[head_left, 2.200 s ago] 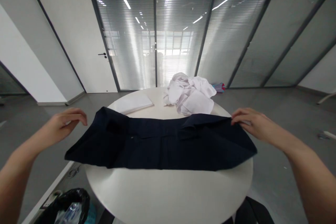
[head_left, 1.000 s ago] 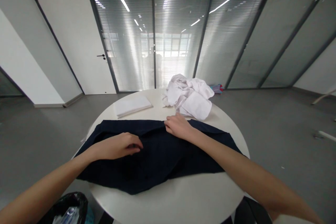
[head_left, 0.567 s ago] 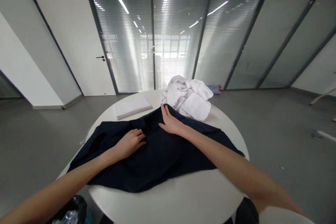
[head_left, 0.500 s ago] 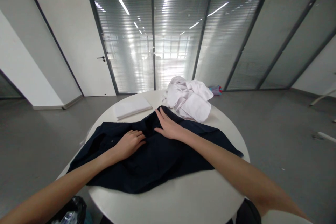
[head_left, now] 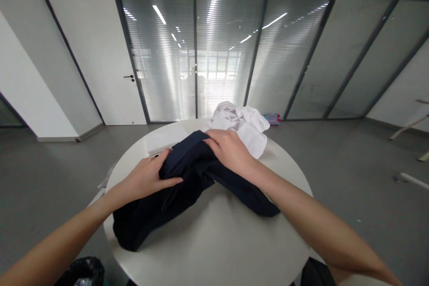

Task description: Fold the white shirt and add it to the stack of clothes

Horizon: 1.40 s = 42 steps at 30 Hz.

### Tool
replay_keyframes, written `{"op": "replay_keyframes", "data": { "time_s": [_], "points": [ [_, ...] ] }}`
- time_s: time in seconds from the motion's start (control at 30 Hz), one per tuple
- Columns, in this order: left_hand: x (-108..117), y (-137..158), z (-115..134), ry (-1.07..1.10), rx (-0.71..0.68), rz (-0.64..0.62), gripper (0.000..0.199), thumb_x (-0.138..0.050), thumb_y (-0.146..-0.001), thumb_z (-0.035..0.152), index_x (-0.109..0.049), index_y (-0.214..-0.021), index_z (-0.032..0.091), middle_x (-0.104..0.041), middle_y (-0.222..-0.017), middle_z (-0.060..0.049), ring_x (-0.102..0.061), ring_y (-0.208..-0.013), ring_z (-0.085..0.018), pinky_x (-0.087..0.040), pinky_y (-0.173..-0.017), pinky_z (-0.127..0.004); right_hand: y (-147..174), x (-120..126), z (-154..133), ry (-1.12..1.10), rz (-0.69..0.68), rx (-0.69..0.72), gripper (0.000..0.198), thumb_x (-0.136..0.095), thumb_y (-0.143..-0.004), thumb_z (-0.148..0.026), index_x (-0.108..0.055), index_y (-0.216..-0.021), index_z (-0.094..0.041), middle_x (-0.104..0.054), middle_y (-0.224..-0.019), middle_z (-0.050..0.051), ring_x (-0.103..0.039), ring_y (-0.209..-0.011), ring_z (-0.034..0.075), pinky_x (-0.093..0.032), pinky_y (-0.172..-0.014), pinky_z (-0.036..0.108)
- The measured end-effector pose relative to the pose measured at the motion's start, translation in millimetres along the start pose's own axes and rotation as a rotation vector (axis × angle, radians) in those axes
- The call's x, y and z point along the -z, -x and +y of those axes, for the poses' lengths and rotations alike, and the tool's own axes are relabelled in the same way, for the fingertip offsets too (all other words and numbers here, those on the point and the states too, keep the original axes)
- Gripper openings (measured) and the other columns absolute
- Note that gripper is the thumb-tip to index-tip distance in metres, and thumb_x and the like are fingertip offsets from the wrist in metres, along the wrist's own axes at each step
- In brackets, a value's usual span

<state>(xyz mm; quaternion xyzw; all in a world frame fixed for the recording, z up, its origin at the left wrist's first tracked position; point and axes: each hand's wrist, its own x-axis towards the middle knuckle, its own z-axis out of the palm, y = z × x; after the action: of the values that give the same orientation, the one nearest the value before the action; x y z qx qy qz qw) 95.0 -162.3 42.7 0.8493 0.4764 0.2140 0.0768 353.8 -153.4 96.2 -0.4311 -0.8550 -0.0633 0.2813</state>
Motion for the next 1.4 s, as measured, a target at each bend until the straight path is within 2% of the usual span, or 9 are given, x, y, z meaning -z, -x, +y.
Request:
{"op": "replay_keyframes", "data": {
  "time_s": [0.23,0.43,0.6,0.77,0.87,1.0,1.13,1.23,1.4],
  "points": [
    [16,6,-18,0.011,-0.035,-0.206,0.051,-0.06,-0.087,0.061,-0.065,-0.119,0.022,-0.075,-0.097,-0.005,-0.071,-0.09,-0.028,-0.051,-0.074,-0.031,-1,33,24,0.17,0.255,-0.082,0.025,-0.049,-0.098,-0.026,-0.071,-0.09,-0.018,-0.065,-0.075,0.005,-0.061,-0.075,0.021,-0.036,-0.067,0.028],
    [35,13,-50,-0.077,0.128,-0.295,0.051,-0.05,-0.09,0.065,-0.075,-0.105,0.023,-0.076,-0.085,-0.006,-0.072,-0.077,-0.027,-0.051,-0.068,-0.031,-6,46,62,-0.177,0.509,-0.161,0.041,-0.043,-0.1,-0.042,-0.06,-0.07,-0.019,-0.052,-0.056,0.0,-0.054,-0.058,0.017,-0.037,-0.056,0.025],
    [37,6,-40,0.131,0.058,0.081,0.059,-0.05,-0.092,0.063,-0.059,-0.133,0.022,-0.071,-0.12,-0.012,-0.07,-0.095,-0.028,-0.054,-0.072,-0.032,-8,28,53,-0.573,0.268,-0.101,0.051,-0.042,-0.097,-0.063,-0.057,-0.073,-0.02,-0.053,-0.057,-0.003,-0.052,-0.052,0.013,-0.043,-0.052,0.024],
    [11,-11,17,0.327,-0.237,0.139,0.09,-0.067,-0.085,0.058,-0.026,-0.157,0.023,-0.044,-0.153,-0.016,-0.05,-0.133,-0.034,-0.048,-0.102,-0.042,-9,4,13,-0.776,0.074,0.049,0.055,-0.036,-0.1,-0.063,-0.069,-0.107,-0.019,-0.068,-0.083,0.003,-0.065,-0.078,0.018,-0.054,-0.078,0.031],
    [-9,-28,31,0.318,-0.212,0.209,0.085,-0.068,-0.085,0.05,-0.027,-0.154,0.022,-0.054,-0.143,-0.014,-0.057,-0.123,-0.031,-0.05,-0.098,-0.04,-4,-4,2,-0.828,0.001,0.136,0.052,-0.037,-0.102,-0.056,-0.059,-0.136,-0.024,-0.069,-0.119,0.006,-0.062,-0.112,0.022,-0.047,-0.102,0.038],
    [-24,-47,21,0.276,-0.183,0.245,0.028,-0.052,-0.091,0.034,-0.062,-0.111,0.017,-0.071,-0.096,-0.007,-0.067,-0.088,-0.025,-0.052,-0.081,-0.033,13,-13,9,-0.682,-0.088,0.127,0.078,-0.065,-0.09,-0.046,-0.03,-0.157,-0.028,-0.049,-0.15,0.009,-0.048,-0.135,0.026,-0.038,-0.112,0.042],
    [-25,-51,2,0.252,-0.1,0.321,0.027,-0.043,-0.089,0.033,-0.051,-0.067,0.02,-0.057,-0.062,-0.002,-0.057,-0.062,-0.019,-0.046,-0.062,-0.028,33,-20,30,-0.496,-0.072,-0.051,0.055,-0.069,-0.087,-0.03,-0.056,-0.14,-0.023,-0.07,-0.12,0.01,-0.066,-0.106,0.025,-0.051,-0.094,0.039],
    [-18,-49,-16,0.323,0.007,0.472,0.034,-0.045,-0.086,0.043,-0.044,-0.059,0.021,-0.049,-0.055,0.0,-0.051,-0.059,-0.018,-0.042,-0.056,-0.027,45,-14,48,-0.401,0.069,-0.077,0.019,-0.061,-0.092,-0.026,-0.075,-0.102,-0.021,-0.074,-0.095,0.007,-0.068,-0.086,0.021,-0.052,-0.081,0.033],
    [-1,-47,-43,0.534,0.107,0.783,0.029,-0.063,-0.069,0.045,-0.05,-0.061,0.02,-0.051,-0.06,0.001,-0.047,-0.062,-0.016,-0.042,-0.054,-0.026,60,5,82,-0.386,0.283,-0.141,0.016,-0.06,-0.088,-0.03,-0.073,-0.087,-0.021,-0.072,-0.081,0.003,-0.065,-0.074,0.018,-0.05,-0.065,0.028]
  ]
}}
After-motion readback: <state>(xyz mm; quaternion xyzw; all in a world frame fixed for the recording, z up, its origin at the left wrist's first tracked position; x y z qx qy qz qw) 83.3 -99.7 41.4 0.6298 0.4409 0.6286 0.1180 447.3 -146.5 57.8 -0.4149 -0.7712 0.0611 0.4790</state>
